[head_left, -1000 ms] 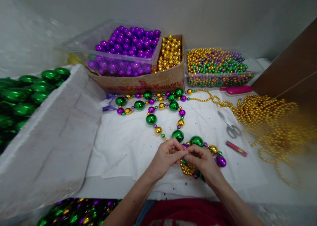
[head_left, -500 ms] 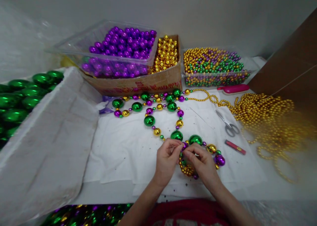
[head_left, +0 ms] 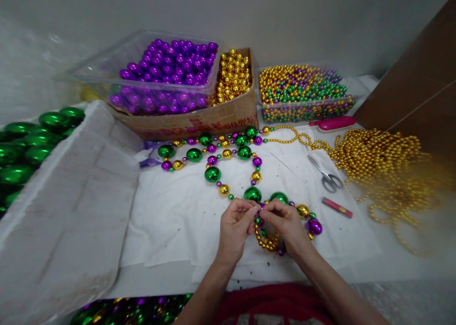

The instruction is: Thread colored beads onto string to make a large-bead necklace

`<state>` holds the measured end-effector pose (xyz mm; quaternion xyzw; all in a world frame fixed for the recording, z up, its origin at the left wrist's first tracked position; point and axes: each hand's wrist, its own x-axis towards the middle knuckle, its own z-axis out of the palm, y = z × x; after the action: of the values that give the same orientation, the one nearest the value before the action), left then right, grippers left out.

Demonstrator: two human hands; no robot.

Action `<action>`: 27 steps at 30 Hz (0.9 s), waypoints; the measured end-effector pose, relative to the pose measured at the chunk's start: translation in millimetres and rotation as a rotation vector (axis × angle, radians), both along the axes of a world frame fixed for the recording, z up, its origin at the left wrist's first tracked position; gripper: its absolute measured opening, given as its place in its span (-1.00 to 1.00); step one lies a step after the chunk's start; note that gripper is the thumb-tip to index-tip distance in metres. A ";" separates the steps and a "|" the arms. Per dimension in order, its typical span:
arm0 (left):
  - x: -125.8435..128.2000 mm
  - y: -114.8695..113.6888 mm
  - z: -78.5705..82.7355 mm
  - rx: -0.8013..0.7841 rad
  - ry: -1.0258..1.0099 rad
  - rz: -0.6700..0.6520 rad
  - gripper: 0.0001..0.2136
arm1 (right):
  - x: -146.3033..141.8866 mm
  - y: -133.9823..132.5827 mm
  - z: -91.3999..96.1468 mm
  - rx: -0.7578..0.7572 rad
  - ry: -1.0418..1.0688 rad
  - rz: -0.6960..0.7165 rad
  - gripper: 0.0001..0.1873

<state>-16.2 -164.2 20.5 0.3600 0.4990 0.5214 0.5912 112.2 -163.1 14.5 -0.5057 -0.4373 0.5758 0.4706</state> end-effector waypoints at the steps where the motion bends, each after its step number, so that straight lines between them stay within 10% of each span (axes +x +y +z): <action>1: -2.1 -0.6 0.6 0.001 0.001 -0.001 -0.83 | 3.8 -1.0 0.2 -0.014 0.023 -0.002 -0.83; 14: -31.9 -27.8 -18.1 -0.261 -0.698 0.074 -0.78 | 41.6 -21.5 -11.5 -0.437 0.827 -0.078 -0.81; 27: -12.7 -31.7 -30.6 -0.399 -0.697 -0.010 -0.65 | 39.2 -25.4 -13.0 -0.346 0.441 0.111 -0.68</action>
<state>-28.9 -195.9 -10.0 0.0421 0.3582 0.5025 0.7858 151.4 -188.5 1.4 -0.4164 -0.2465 0.7628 0.4289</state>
